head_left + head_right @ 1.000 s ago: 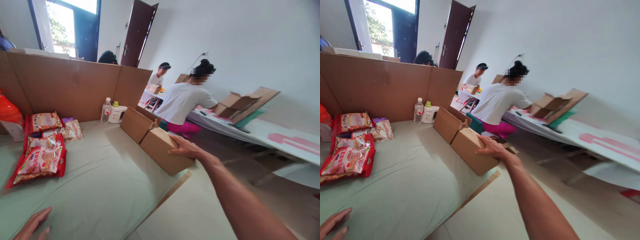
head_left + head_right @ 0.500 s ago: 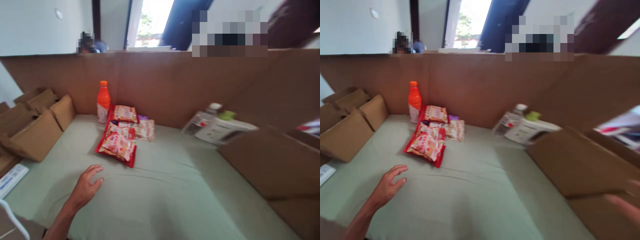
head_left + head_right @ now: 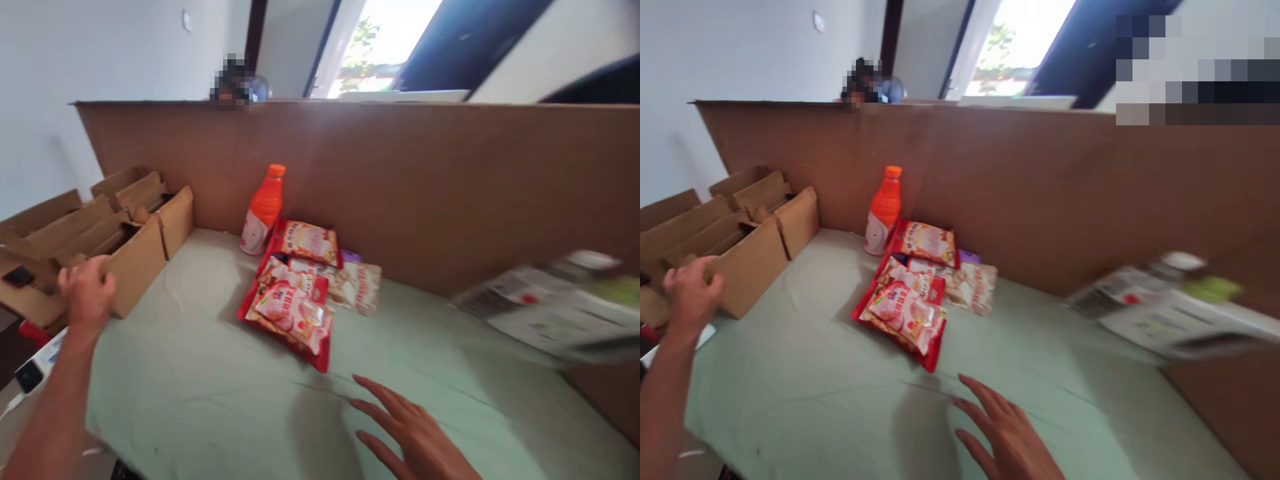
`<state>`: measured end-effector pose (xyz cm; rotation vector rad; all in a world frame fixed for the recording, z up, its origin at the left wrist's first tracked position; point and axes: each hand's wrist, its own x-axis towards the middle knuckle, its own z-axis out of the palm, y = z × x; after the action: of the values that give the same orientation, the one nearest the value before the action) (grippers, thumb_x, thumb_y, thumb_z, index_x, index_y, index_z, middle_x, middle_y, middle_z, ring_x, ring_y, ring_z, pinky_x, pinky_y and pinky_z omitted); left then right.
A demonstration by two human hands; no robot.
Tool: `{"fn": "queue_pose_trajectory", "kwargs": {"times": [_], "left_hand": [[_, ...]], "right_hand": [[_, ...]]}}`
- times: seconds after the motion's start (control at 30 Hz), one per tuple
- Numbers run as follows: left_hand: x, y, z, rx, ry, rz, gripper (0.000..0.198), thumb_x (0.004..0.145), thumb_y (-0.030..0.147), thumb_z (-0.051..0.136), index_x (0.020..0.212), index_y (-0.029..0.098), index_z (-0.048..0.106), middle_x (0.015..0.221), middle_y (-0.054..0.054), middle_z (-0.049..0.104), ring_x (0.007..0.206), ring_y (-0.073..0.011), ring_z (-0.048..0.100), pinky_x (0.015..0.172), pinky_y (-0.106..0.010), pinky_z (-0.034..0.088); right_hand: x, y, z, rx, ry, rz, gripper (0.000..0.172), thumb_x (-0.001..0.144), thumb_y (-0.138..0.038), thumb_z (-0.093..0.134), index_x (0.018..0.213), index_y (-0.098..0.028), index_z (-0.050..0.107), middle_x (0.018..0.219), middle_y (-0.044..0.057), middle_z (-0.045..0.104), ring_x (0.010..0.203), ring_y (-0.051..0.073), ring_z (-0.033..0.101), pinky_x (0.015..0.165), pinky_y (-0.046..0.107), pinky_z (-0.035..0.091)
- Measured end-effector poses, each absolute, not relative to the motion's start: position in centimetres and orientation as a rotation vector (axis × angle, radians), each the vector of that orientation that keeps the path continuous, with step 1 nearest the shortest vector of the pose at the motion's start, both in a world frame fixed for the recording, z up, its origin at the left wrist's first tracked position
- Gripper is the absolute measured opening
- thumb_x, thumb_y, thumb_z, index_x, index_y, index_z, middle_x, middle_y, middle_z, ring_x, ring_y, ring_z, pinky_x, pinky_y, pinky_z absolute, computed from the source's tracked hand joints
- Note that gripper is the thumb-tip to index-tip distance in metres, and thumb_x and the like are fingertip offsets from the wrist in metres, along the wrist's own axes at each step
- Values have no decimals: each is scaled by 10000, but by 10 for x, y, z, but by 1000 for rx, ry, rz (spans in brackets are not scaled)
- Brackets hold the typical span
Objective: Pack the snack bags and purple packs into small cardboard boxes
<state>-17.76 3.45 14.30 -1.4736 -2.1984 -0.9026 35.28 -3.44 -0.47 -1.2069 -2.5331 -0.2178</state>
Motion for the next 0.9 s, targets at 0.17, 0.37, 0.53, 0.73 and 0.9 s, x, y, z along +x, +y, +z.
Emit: {"fn": "queue_pose_trajectory", "kwargs": {"times": [0.17, 0.37, 0.53, 0.73, 0.9], "left_hand": [[-180, 14, 139, -1655, -2238, -1027, 310, 838, 307, 495, 1065, 191, 671, 992, -27, 717, 864, -237, 687, 912, -466, 549], [-134, -59, 129, -2423, -1732, -1565, 78, 864, 211, 594, 893, 254, 653, 977, -5, 742, 1086, -233, 694, 1071, -433, 506], [-77, -92, 128, -2908, -1359, -1602, 281, 845, 13, 505, 945, 250, 618, 878, -23, 719, 1130, -218, 669, 976, -365, 563], [-65, -117, 100, -2519, -1882, -1872, 353, 856, 214, 612, 1198, 301, 615, 1365, -96, 610, 1311, -319, 568, 1056, -492, 531], [-65, -115, 57, -2126, -2473, -2059, 814, 735, 562, 726, 1453, 280, 466, 1488, -122, 528, 1439, -416, 402, 1218, -597, 302]], "right_hand": [[337, -44, 23, -1415, -2507, 20, 304, 954, -344, 535, 1181, -271, 724, 1427, 139, 594, 1217, 320, 633, 942, 506, 567], [325, -59, 36, -1356, -2445, 124, 308, 968, -355, 526, 1203, -276, 708, 1452, 141, 571, 1224, 313, 633, 952, 513, 570], [321, -81, 37, -1345, -2270, 559, 436, 946, -470, 559, 1298, -235, 666, 1469, 168, 550, 1305, 327, 575, 1028, 498, 528], [307, -105, 40, -1367, -1852, 1123, 660, 906, -663, 531, 1409, -239, 581, 1458, 165, 563, 1285, 344, 581, 1019, 491, 525], [278, -100, 30, -1273, -1692, 1229, 696, 875, -631, 594, 1443, -234, 534, 1418, 172, 589, 1218, 347, 611, 1010, 504, 513]]}}
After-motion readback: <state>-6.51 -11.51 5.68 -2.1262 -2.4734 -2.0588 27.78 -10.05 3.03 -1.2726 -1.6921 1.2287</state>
